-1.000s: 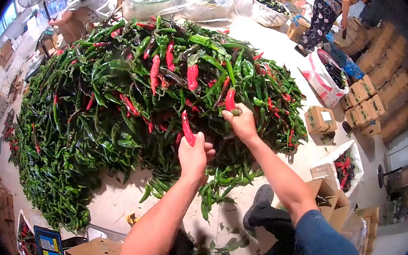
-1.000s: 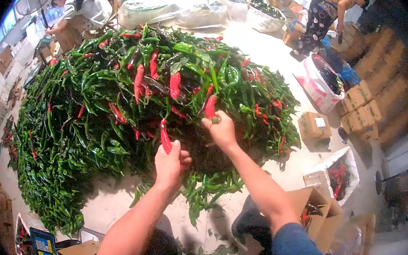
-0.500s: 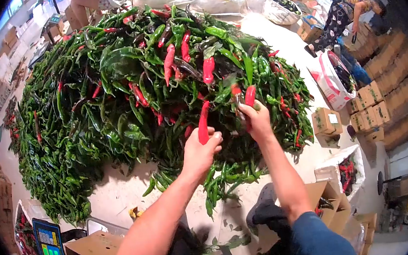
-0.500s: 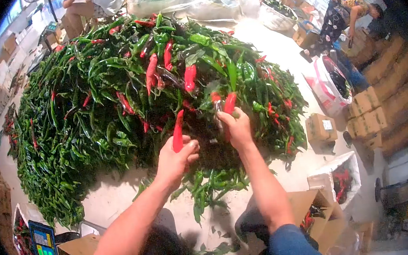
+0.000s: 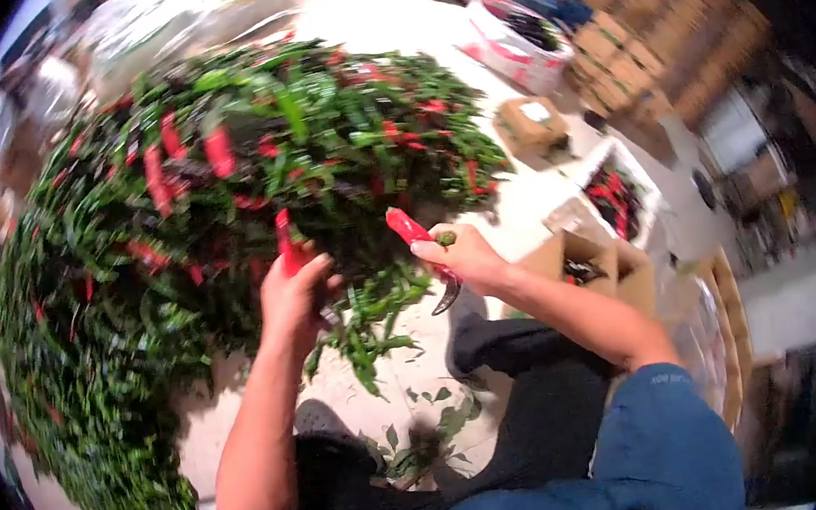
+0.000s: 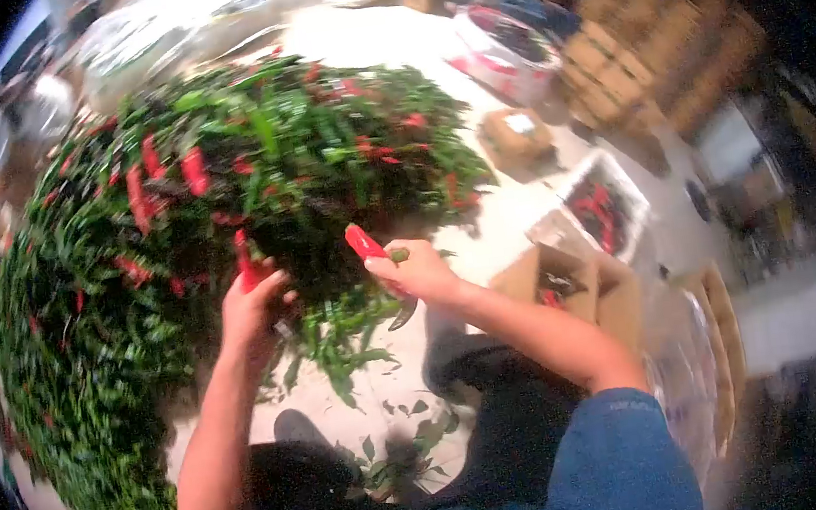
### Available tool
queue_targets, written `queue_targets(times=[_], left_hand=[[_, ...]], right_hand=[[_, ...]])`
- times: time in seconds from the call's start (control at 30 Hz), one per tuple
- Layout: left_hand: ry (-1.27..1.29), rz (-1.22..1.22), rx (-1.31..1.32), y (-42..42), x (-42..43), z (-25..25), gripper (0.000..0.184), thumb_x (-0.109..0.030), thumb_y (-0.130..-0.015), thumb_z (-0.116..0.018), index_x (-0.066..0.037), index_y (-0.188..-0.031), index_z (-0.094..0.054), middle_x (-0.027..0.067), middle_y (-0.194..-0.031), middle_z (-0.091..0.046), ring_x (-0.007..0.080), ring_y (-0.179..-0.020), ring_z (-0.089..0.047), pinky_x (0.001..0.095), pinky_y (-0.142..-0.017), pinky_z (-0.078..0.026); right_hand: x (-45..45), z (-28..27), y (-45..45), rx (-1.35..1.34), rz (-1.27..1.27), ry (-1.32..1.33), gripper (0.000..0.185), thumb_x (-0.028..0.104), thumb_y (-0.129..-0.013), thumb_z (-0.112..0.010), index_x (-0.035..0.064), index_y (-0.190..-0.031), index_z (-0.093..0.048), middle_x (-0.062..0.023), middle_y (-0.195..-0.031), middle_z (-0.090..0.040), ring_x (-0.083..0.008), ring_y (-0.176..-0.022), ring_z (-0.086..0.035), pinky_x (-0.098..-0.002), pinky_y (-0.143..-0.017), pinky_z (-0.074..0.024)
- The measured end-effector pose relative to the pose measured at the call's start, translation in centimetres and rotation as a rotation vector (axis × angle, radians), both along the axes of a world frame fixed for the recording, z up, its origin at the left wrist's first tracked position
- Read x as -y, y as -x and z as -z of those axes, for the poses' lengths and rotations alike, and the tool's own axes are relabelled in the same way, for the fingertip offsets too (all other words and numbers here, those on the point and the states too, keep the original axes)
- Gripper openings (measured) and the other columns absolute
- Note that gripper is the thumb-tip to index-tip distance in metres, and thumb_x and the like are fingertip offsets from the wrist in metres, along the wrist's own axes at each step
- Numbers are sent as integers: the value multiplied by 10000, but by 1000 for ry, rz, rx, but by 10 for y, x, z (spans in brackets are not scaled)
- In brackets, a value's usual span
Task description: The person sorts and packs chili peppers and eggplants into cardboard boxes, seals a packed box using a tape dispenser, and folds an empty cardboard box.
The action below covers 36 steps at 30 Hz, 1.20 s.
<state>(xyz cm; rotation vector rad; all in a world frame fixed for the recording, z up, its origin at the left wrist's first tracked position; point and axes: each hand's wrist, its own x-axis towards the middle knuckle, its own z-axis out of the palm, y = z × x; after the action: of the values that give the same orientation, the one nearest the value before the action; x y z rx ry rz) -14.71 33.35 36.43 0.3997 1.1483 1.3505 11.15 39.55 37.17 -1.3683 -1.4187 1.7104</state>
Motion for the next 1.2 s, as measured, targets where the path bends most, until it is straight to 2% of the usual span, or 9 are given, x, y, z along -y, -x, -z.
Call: queue_targets(times=[0.13, 0.27, 0.37, 0.5, 0.63, 0.8, 0.9, 1.0, 1.2], left_hand=[[78, 157, -41, -10, 7, 0, 320, -103, -904, -691, -52, -1188, -552, 59, -873, -621, 168, -688, -629, 315, -587, -530], [130, 224, -6, -14, 11, 1, 358, -97, -913, -675, -43, -1230, -517, 89, -909, -644, 195, -723, -649, 346, -619, -575], [104, 239, 48, -23, 12, 1, 373, -76, -910, -659, -46, -1248, -503, 101, -937, -651, 201, -739, -651, 361, -625, -586], [69, 301, 118, -43, 4, 4, 447, -75, -875, -650, -43, -1293, -495, 106, -1028, -655, 214, -861, -661, 414, -705, -611], [77, 379, 66, -75, 4, 3, 583, -29, -875, -600, -45, -1421, -395, 140, -1288, -587, 273, -1029, -653, 474, -817, -591], [36, 463, 24, -125, -3, 0, 616, -78, -923, -610, -73, -1477, -340, 134, -1402, -528, 283, -1061, -654, 463, -836, -582], [43, 406, 114, -157, -9, -4, 532, -246, -976, -628, -90, -1433, -404, 113, -1337, -565, 260, -1023, -658, 465, -830, -574], [-57, 450, 414, -182, -12, -9, 680, -634, -998, -380, -117, -1432, -461, 86, -1338, -571, 249, -1145, -598, 454, -953, -498], [-112, 464, 553, -214, 3, -47, 709, -638, -995, -382, -111, -1468, -431, 75, -1391, -535, 259, -1290, -508, 435, -1108, -377]], right_hand=[[-11, 29, -118, -73, 397, 321, 183, 175, -831, -751, 51, -930, -661, -28, -757, -645, -120, -565, -573, -264, -505, -445], [-19, 47, -249, -117, 801, 183, 151, 183, -845, -740, 81, -891, -639, -8, -691, -589, -133, -501, -514, -282, -444, -407], [-74, 42, -383, 204, 1078, -42, 440, 474, -855, -775, 44, -868, -681, -48, -694, -624, -142, -494, -499, -299, -437, -383], [-61, 18, -462, 468, 1225, -223, 422, 409, -856, -785, 2, -876, -676, -71, -666, -635, -148, -455, -505, -311, -426, -414], [-44, 37, -420, 78, 1071, -125, 122, 57, -860, -716, 10, -953, -652, -88, -758, -646, -148, -524, -559, -276, -442, -439], [0, -40, -243, -245, 723, -81, 216, 111, -927, -671, -6, -1089, -589, -99, -827, -651, -142, -642, -643, -275, -471, -510], [35, -66, -139, 94, 360, -134, 448, 188, -944, -652, -4, -1330, -529, -129, -962, -653, -150, -674, -666, -280, -540, -542], [44, -38, -72, 80, 81, -392, 1022, 241, -833, -765, -79, -1534, -94, -231, -1293, -571, -301, -1070, -637, -369, -969, -501], [47, -33, -89, 58, 167, -582, 806, 230, -785, -757, -49, -1439, -378, -176, -1221, -617, -245, -1073, -631, -361, -943, -505]])
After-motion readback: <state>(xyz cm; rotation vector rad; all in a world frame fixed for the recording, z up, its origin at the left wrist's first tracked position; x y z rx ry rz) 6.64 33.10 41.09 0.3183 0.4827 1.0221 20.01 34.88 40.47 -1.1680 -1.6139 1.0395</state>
